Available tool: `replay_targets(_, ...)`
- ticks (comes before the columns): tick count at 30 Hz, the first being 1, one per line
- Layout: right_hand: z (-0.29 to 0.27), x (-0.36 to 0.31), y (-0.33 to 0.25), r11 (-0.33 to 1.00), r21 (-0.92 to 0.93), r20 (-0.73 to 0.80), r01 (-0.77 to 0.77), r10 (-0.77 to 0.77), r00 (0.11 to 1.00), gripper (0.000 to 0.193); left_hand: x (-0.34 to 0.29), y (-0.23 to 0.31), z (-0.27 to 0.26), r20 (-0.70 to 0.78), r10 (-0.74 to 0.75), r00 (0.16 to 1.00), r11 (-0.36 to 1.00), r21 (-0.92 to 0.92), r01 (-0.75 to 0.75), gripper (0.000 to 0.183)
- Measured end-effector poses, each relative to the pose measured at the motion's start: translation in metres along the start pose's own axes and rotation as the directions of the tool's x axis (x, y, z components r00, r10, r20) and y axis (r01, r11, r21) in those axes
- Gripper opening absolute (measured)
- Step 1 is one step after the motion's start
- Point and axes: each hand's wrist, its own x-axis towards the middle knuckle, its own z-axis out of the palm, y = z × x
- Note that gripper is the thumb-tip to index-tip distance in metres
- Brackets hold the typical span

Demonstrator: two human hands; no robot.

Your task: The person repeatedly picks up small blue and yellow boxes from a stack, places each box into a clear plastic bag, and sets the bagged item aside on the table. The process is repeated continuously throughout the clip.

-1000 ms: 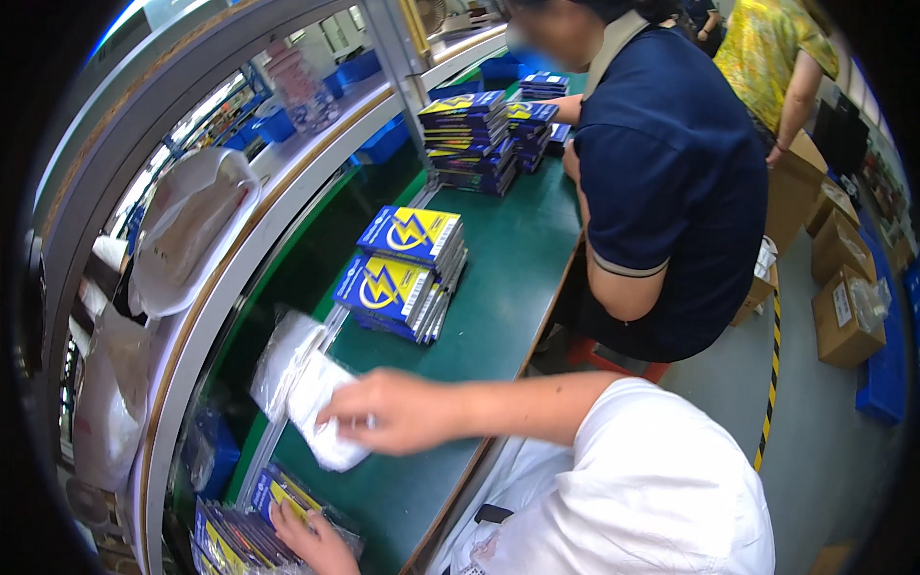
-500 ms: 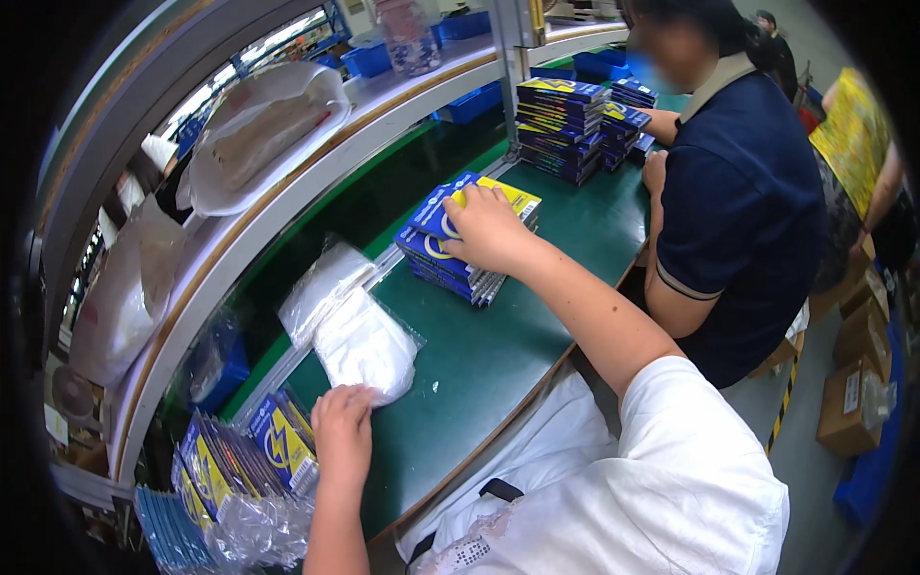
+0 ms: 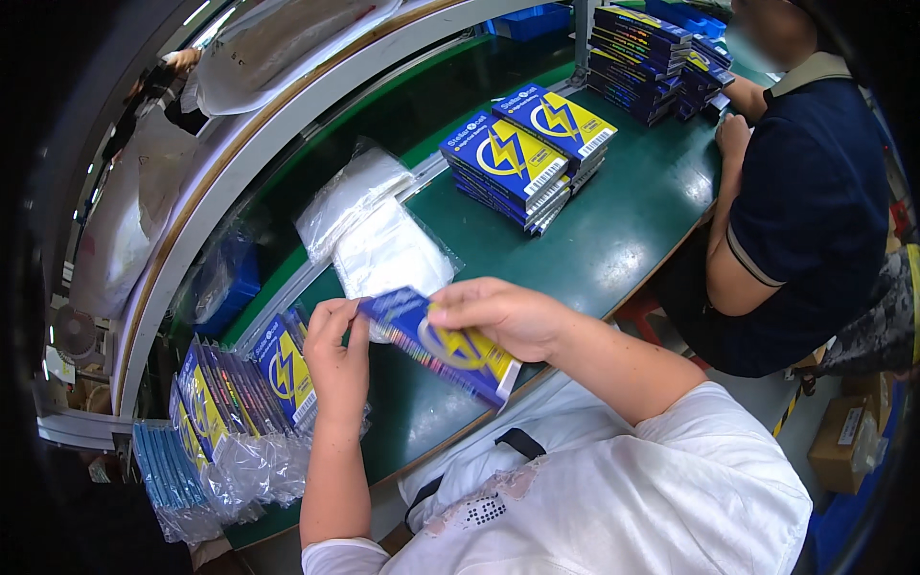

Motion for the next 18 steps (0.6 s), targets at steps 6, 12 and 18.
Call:
replay_targets(6,0.000,0.033,0.008,0.999,0.039,0.058,-0.018,0.016,0.998,0.067,0.002,-0.006,-0.006,0.082,-0.147,0.986,0.982,-0.106,0.155,0.016)
replay_targets(12,-0.007,0.022,-0.007,0.994,-0.098,-0.078,-0.042,0.034,0.996,0.054,0.000,-0.006,-0.007,0.216,-0.561,0.799,0.626,-0.522,0.580,0.009)
replay_targets(18,0.005,0.018,0.008,0.982,-0.182,-0.244,0.058,-0.102,0.964,0.051,-0.009,-0.008,-0.002,0.136,-0.467,0.874,0.799,-0.358,0.483,0.009)
